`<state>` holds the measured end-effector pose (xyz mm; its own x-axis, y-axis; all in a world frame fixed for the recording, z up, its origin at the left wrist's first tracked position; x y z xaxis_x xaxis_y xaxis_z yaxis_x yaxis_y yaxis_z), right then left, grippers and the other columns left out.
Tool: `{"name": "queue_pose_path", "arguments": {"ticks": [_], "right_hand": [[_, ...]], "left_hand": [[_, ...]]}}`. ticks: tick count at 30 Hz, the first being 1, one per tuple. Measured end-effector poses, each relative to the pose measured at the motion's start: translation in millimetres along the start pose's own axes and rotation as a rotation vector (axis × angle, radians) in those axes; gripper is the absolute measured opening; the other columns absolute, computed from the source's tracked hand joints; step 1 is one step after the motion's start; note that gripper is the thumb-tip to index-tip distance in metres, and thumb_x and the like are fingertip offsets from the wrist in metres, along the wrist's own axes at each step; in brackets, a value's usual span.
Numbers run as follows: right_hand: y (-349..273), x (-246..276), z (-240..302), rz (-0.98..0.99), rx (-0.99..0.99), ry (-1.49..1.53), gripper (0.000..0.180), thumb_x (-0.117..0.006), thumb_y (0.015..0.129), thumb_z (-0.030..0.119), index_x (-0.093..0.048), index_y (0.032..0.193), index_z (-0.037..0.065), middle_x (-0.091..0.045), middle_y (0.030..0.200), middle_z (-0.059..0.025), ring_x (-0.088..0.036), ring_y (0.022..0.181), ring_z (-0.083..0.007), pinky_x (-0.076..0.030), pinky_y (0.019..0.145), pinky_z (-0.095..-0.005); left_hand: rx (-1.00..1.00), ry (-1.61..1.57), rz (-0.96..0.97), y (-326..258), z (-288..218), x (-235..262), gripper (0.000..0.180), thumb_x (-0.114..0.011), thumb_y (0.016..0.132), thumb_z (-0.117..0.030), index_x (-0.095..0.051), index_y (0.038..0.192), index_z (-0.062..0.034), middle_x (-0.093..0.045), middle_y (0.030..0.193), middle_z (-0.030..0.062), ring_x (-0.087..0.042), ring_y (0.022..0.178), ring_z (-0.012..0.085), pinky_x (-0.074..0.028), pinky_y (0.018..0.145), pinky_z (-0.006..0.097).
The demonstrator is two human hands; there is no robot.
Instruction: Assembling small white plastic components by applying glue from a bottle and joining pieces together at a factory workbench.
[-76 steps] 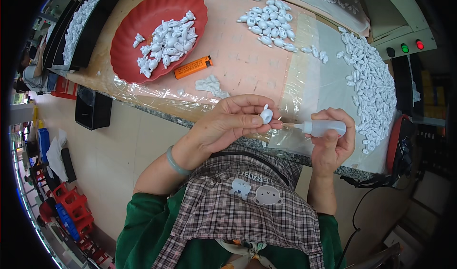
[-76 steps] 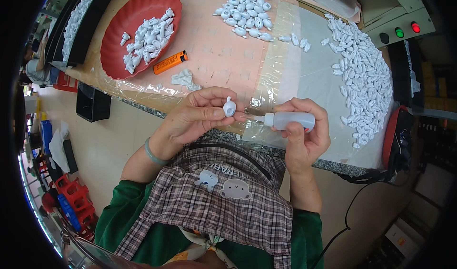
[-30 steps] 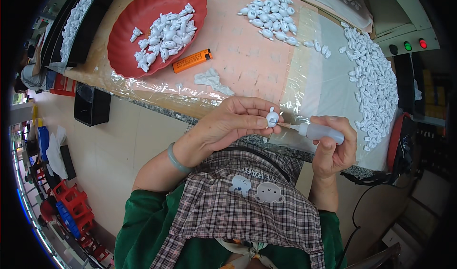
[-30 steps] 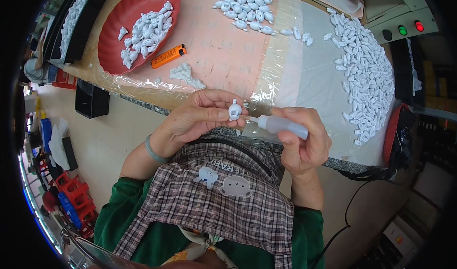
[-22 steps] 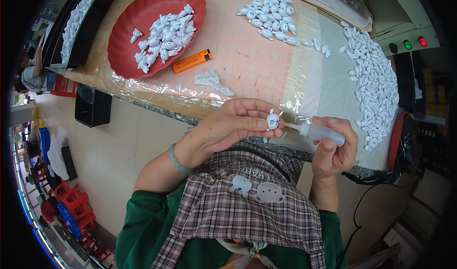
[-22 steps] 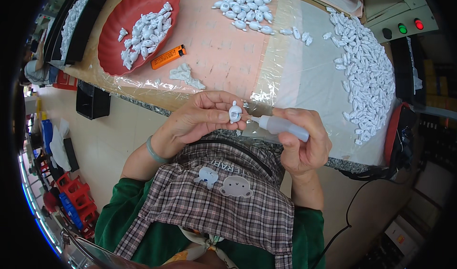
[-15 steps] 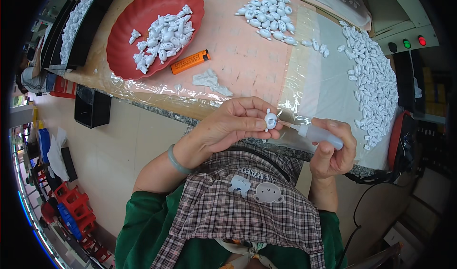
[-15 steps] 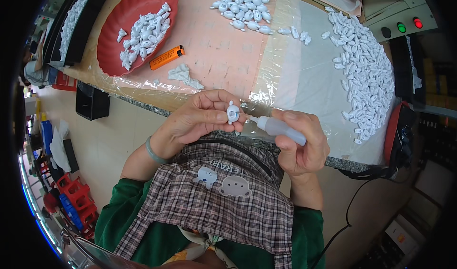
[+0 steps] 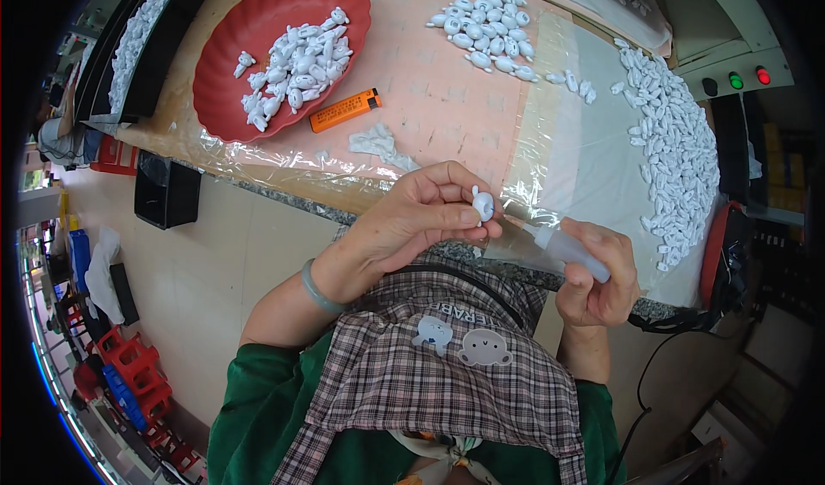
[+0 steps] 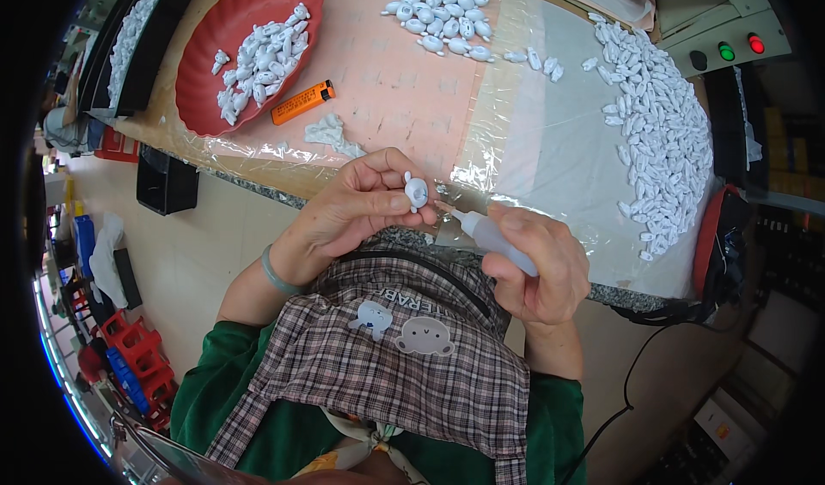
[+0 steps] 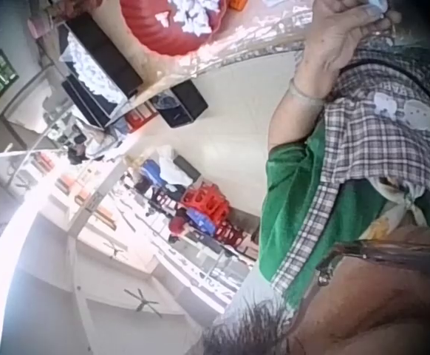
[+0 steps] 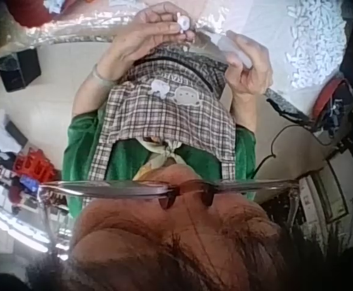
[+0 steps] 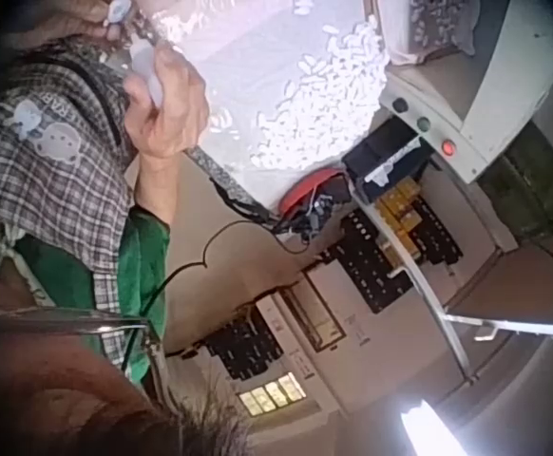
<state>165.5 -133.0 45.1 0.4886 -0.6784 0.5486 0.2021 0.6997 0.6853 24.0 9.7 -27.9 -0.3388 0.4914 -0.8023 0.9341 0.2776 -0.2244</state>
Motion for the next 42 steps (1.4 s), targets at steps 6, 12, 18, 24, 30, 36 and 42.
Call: {"name": "queue_pose_path", "arguments": {"ticks": [6, 12, 18, 24, 30, 36, 42], "right_hand": [[0, -2, -5, -0.001, -0.005, 0.032, 0.036, -0.054, 0.095, 0.031, -0.051, 0.107, -0.003, -0.067, 0.083, -0.0192, -0.061, 0.069, -0.0221, -0.05, 0.058, -0.0284], [-11, -6, -26, -0.117, -0.213, 0.302, 0.034, -0.06, 0.092, 0.028, -0.05, 0.108, 0.0, -0.063, 0.09, -0.017, -0.06, 0.065, -0.017, -0.046, 0.05, -0.0229], [1, -11, -61, -0.281, -0.674, 0.804, 0.038, -0.072, 0.079, 0.005, -0.051, 0.11, 0.001, -0.062, 0.09, -0.0129, -0.061, 0.071, -0.0157, -0.047, 0.054, -0.0221], [1, -8, -97, -0.055, -0.983, 0.797, 0.036, -0.07, 0.079, 0.003, -0.054, 0.111, -0.002, -0.063, 0.087, -0.0103, -0.062, 0.075, -0.0153, -0.05, 0.066, -0.0249], [27, -4, -134, -0.099, -0.966, 0.675, 0.027, -0.068, 0.078, 0.0, -0.054, 0.101, 0.003, -0.059, 0.079, -0.0052, -0.059, 0.069, -0.0117, -0.046, 0.058, -0.0228], [51, -5, -183, 0.073, -0.901, 0.177, 0.022, -0.069, 0.08, 0.008, -0.06, 0.099, 0.003, -0.057, 0.067, 0.0, -0.043, 0.047, -0.0062, -0.034, 0.044, -0.0211], [65, -12, -186, 0.254, -0.681, -0.212, 0.025, -0.073, 0.077, 0.015, -0.067, 0.099, 0.004, -0.063, 0.074, -0.0032, -0.053, 0.059, -0.0106, -0.044, 0.058, -0.0255]], "left_hand": [[0.004, -0.01, -0.013, 1, -1, 1, 0.02, -0.061, 0.087, -0.001, -0.056, 0.107, -0.0031, -0.063, 0.106, 0.016, -0.066, 0.093, 0.022, -0.056, 0.081, 0.029], [0.004, -0.008, -0.003, 3, -3, -3, 0.02, -0.061, 0.087, -0.001, -0.056, 0.106, -0.0027, -0.063, 0.104, 0.0157, -0.066, 0.093, 0.022, -0.056, 0.08, 0.029], [-0.025, 0.032, -0.035, 2, -10, -3, 0.017, -0.062, 0.086, -0.001, -0.057, 0.102, -0.0023, -0.063, 0.101, 0.0153, -0.065, 0.09, 0.021, -0.054, 0.079, 0.026], [-0.008, 0.014, -0.027, 3, -9, 1, 0.016, -0.061, 0.086, 0.0, -0.057, 0.101, -0.0015, -0.063, 0.101, 0.016, -0.065, 0.09, 0.0211, -0.054, 0.078, 0.026], [-0.006, 0.008, 0.029, 5, -8, 8, 0.019, -0.06, 0.087, 0.001, -0.058, 0.104, -0.0055, -0.064, 0.104, 0.0148, -0.066, 0.095, 0.0219, -0.055, 0.08, 0.026], [-0.006, 0.001, 0.005, 4, -10, 3, 0.018, -0.061, 0.086, 0.0, -0.057, 0.103, -0.0017, -0.063, 0.102, 0.0152, -0.065, 0.091, 0.02, -0.054, 0.078, 0.026], [0.009, -0.004, 0.004, 4, -9, 5, 0.02, -0.061, 0.086, 0.0, -0.057, 0.105, -0.0026, -0.062, 0.104, 0.0156, -0.065, 0.091, 0.0209, -0.053, 0.079, 0.027]]}}
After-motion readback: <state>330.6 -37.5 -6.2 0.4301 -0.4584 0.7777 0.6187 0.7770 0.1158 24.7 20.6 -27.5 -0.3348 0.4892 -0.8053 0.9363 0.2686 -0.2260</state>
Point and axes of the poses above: each hand's wrist, its own y-axis towards the middle knuckle, its own x-axis out of the back of the hand, z = x × y, the point moved 3 cm from there along y, towards the middle knuckle
